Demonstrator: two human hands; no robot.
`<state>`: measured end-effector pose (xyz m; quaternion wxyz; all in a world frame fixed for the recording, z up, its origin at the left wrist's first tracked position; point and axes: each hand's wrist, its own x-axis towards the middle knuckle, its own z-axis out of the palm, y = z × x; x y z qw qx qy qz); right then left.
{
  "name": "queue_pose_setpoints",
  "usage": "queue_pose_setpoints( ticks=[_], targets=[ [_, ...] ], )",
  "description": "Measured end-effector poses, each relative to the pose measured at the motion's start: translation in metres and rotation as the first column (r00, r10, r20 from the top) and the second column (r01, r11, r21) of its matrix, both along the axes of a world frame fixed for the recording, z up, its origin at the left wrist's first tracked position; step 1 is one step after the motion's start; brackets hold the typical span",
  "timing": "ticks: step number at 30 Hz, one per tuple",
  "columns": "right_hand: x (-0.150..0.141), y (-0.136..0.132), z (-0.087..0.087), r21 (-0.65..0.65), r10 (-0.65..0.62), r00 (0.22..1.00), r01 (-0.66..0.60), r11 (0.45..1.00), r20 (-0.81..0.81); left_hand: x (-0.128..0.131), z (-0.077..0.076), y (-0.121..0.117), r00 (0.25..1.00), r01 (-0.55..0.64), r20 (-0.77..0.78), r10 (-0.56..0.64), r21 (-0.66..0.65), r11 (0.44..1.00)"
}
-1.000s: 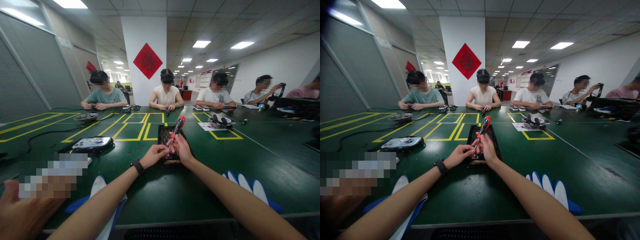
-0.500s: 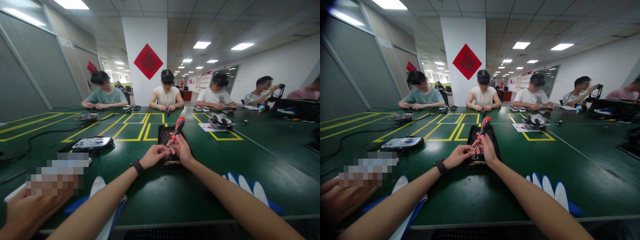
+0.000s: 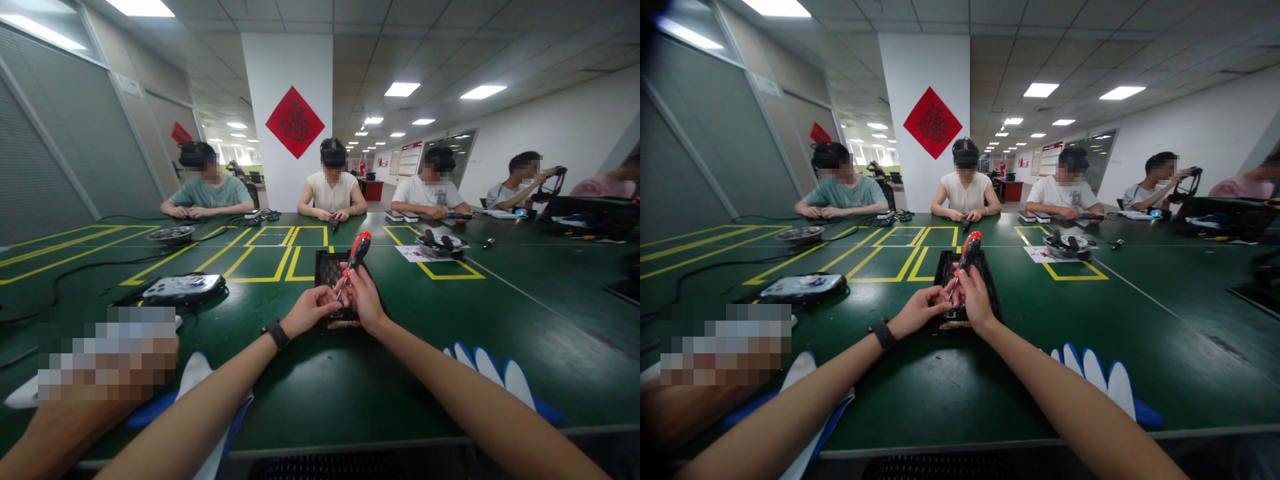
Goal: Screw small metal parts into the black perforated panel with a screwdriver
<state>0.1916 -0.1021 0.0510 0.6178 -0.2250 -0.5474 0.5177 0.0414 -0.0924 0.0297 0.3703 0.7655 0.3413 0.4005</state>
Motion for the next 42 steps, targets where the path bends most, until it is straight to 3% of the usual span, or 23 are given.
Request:
queue_pose_setpoints(
  ticks=[15,24,36,42],
  targets=[
    [0.0008,0.0019,-0.0004,-0.013,0.014,1.000,-0.014,1.000,-0.016,-0.0032,0.0025,-0.0010,0.994,0.102,0.039,-0.101,-0.032,0.994],
    [0.0014,-0.0004,0.0005,0.021,-0.013,1.000,0.013,1.000,0.019,-0.0004,0.0026,0.0002,1.000,-0.012,0.009,0.012,-0.026,1.000],
    [0.0009,-0.0007,0.0012,-0.003,0.011,1.000,-0.011,1.000,-0.015,-0.0037,0.0078,-0.0045,0.980,0.186,0.101,-0.174,-0.125,0.975],
    [0.0015,-0.0012,0.0023,-0.009,-0.010,1.000,0.010,1.000,-0.022,-0.0016,0.0063,-0.0035,0.998,0.058,0.012,-0.057,-0.037,0.998]
  ],
)
